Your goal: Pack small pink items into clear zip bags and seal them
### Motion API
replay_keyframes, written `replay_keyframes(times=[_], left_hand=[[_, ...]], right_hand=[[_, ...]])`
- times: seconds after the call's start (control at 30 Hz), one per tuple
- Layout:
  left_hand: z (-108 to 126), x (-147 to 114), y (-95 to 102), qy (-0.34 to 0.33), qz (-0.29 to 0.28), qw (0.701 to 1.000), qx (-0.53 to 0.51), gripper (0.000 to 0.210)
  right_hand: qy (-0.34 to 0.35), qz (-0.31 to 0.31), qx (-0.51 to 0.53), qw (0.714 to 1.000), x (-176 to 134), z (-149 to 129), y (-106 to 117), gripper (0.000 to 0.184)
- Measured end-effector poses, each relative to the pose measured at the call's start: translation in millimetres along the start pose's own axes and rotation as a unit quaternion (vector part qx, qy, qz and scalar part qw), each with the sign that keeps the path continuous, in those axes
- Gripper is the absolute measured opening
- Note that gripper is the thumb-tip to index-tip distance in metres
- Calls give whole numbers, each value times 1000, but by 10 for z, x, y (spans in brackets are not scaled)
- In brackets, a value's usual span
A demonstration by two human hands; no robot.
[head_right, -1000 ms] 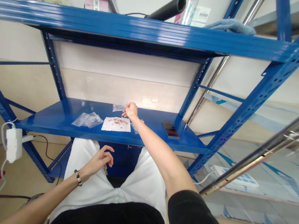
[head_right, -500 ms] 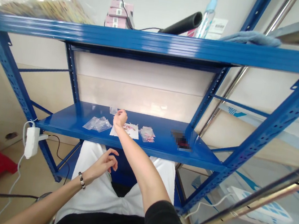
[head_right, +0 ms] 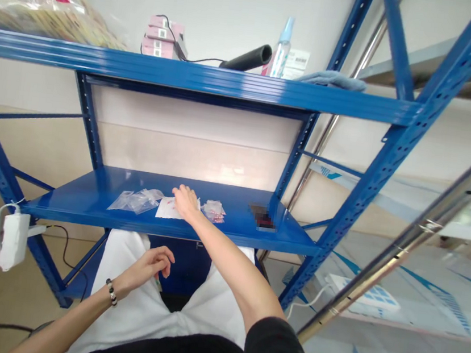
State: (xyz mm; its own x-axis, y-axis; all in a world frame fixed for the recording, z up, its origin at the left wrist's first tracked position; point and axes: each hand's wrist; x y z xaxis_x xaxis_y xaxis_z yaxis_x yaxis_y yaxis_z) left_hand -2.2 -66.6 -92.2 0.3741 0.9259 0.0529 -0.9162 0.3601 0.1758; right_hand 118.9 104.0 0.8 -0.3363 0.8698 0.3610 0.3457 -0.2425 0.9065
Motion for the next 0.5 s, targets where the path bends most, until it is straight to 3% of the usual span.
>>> replay_keyframes(times=[0.13, 0.23, 0.37, 0.5], left_hand=[[-5, -1, -79, 11, -41, 999, -27, 18], [-51, -25, -152, 18, -66, 997, -33, 18], [-64, -66, -175, 8, -99, 995, -24, 17], [29, -72, -101, 7, -89, 996, -24, 19]], right_hand=[[-146, 16, -14, 989, -257, 883, 293, 34], [-222, -1, -4, 975, -415, 1292, 273, 27], [-267, 2, 29, 963, -414, 1437, 133, 14], [-282, 27, 57, 957, -304, 1386, 175, 15]])
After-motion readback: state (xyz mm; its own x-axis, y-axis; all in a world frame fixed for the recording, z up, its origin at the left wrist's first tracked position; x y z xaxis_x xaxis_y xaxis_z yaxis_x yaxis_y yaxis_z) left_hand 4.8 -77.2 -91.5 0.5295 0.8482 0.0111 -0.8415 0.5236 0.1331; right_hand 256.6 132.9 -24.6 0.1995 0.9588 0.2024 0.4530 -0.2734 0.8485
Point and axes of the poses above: each hand's wrist, its own x-axis towards the middle knuckle, its own y-axis out of the back of the hand, z = x × y, and after that the axes turned 4 degrees about -y, right-handed
